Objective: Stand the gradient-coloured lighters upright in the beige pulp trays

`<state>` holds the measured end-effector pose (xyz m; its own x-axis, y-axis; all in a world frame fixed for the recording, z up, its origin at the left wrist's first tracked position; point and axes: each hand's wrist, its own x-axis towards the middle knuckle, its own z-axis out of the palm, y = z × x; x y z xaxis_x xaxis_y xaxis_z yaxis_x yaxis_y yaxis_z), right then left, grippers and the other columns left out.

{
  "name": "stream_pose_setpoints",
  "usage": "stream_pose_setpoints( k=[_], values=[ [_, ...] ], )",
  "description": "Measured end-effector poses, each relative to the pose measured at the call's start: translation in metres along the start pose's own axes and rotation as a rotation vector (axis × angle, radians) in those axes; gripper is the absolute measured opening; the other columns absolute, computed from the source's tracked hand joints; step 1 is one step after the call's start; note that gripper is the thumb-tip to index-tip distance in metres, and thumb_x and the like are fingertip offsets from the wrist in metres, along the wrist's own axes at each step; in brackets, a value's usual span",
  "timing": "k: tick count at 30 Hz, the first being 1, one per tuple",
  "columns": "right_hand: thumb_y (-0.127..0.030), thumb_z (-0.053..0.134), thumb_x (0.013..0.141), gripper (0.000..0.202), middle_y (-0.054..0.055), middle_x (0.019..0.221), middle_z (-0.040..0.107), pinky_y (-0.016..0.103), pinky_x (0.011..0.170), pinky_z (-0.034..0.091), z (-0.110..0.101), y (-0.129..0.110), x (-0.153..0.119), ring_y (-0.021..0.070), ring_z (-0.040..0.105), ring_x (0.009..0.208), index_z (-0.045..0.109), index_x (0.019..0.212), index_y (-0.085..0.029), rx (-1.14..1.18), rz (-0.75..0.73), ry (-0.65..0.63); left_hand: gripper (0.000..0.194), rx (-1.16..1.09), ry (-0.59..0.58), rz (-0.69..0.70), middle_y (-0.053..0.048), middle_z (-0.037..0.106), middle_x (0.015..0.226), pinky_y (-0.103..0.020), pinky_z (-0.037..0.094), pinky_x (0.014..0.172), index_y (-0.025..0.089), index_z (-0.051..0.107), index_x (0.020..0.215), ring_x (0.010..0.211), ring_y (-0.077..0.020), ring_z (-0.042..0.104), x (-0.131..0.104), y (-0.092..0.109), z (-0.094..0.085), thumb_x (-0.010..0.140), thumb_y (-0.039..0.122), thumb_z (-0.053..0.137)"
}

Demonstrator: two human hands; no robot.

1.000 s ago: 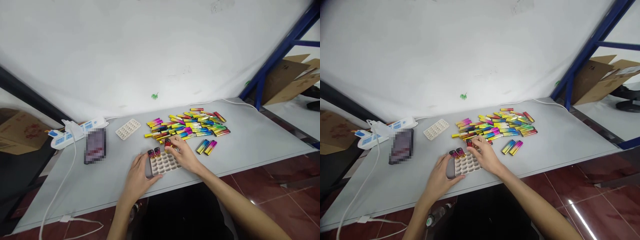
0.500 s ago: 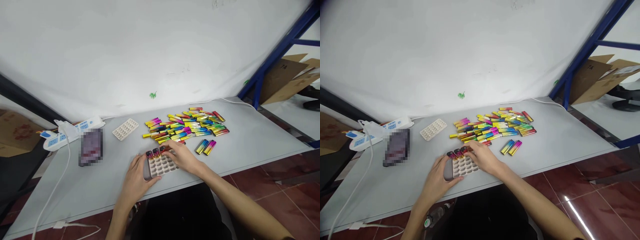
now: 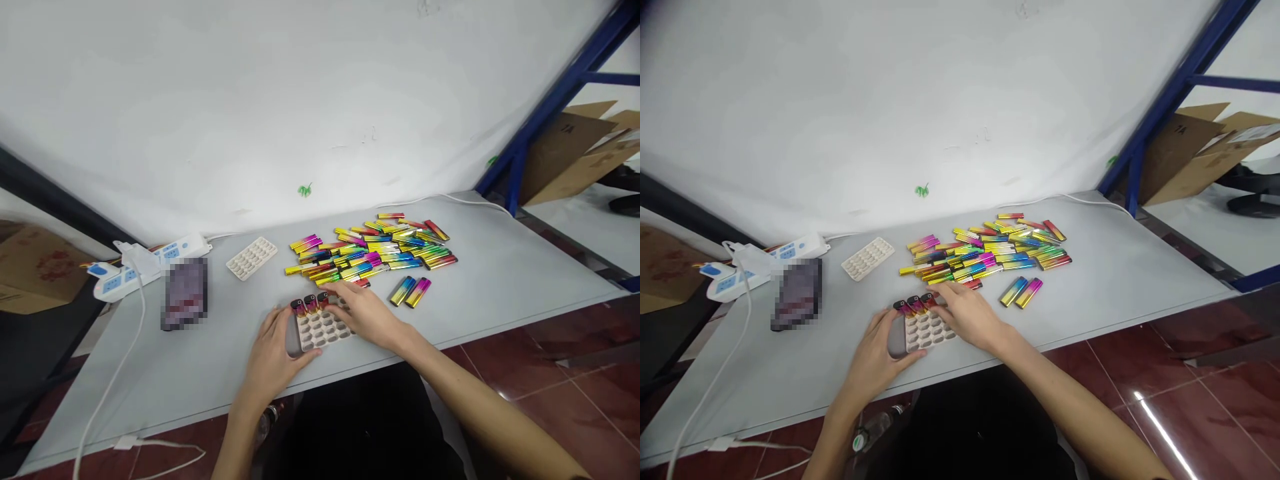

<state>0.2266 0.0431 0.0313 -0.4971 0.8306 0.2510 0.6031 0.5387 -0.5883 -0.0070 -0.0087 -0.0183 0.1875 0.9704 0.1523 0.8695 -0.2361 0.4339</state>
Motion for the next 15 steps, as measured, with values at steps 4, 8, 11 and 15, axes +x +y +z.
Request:
stream_pose_setpoints(
  k=[4, 8, 11, 15],
  values=[
    [-0.03, 0.054, 0.096, 0.031, 0.009, 0.116, 0.067, 0.044, 0.09, 0.051, -0.018, 0.009, -0.023, 0.0272, 0.059, 0.111, 0.059, 0.125, -0.024, -0.111, 0.042, 0.108, 0.08, -0.005, 0.036, 0.011, -0.013, 0.054, 0.137, -0.054, 0.045, 0.104, 0.022, 0.038, 0.14, 0.131, -0.0362, 0.048, 0.0, 0.0, 0.0, 0.075, 0.058, 0.07],
    [-0.036, 0.053, 0.095, 0.028, 0.011, 0.11, 0.068, 0.046, 0.092, 0.047, -0.037, 0.032, -0.051, 0.031, 0.056, 0.108, 0.065, 0.116, -0.02, -0.355, 0.199, 0.298, 0.08, -0.004, 0.039, -0.004, -0.014, 0.054, 0.136, -0.055, 0.046, 0.104, 0.022, 0.04, 0.139, 0.131, -0.037, 0.048, 0.002, -0.001, 0.0, 0.075, 0.06, 0.069],
    [-0.049, 0.061, 0.088, 0.047, 0.017, 0.115, 0.066, 0.054, 0.095, 0.042, -0.045, 0.051, -0.068, 0.0395, 0.048, 0.118, 0.063, 0.121, -0.015, -0.584, 0.35, 0.348, 0.08, -0.003, 0.017, -0.007, -0.014, 0.053, 0.136, -0.055, 0.047, 0.103, 0.022, 0.038, 0.139, 0.131, -0.0369, 0.048, 0.002, -0.001, 0.0, 0.076, 0.06, 0.068],
    [-0.057, 0.065, 0.081, 0.06, 0.02, 0.115, 0.064, 0.058, 0.098, 0.038, -0.046, 0.067, -0.075, 0.0437, 0.042, 0.125, 0.062, 0.122, -0.014, -0.681, 0.379, 0.267, 0.08, 0.009, 0.018, 0.004, -0.014, 0.052, 0.136, -0.055, 0.046, 0.104, 0.023, 0.035, 0.14, 0.131, -0.0367, 0.048, 0.002, -0.002, 0.0, 0.077, 0.06, 0.068]
  ],
)
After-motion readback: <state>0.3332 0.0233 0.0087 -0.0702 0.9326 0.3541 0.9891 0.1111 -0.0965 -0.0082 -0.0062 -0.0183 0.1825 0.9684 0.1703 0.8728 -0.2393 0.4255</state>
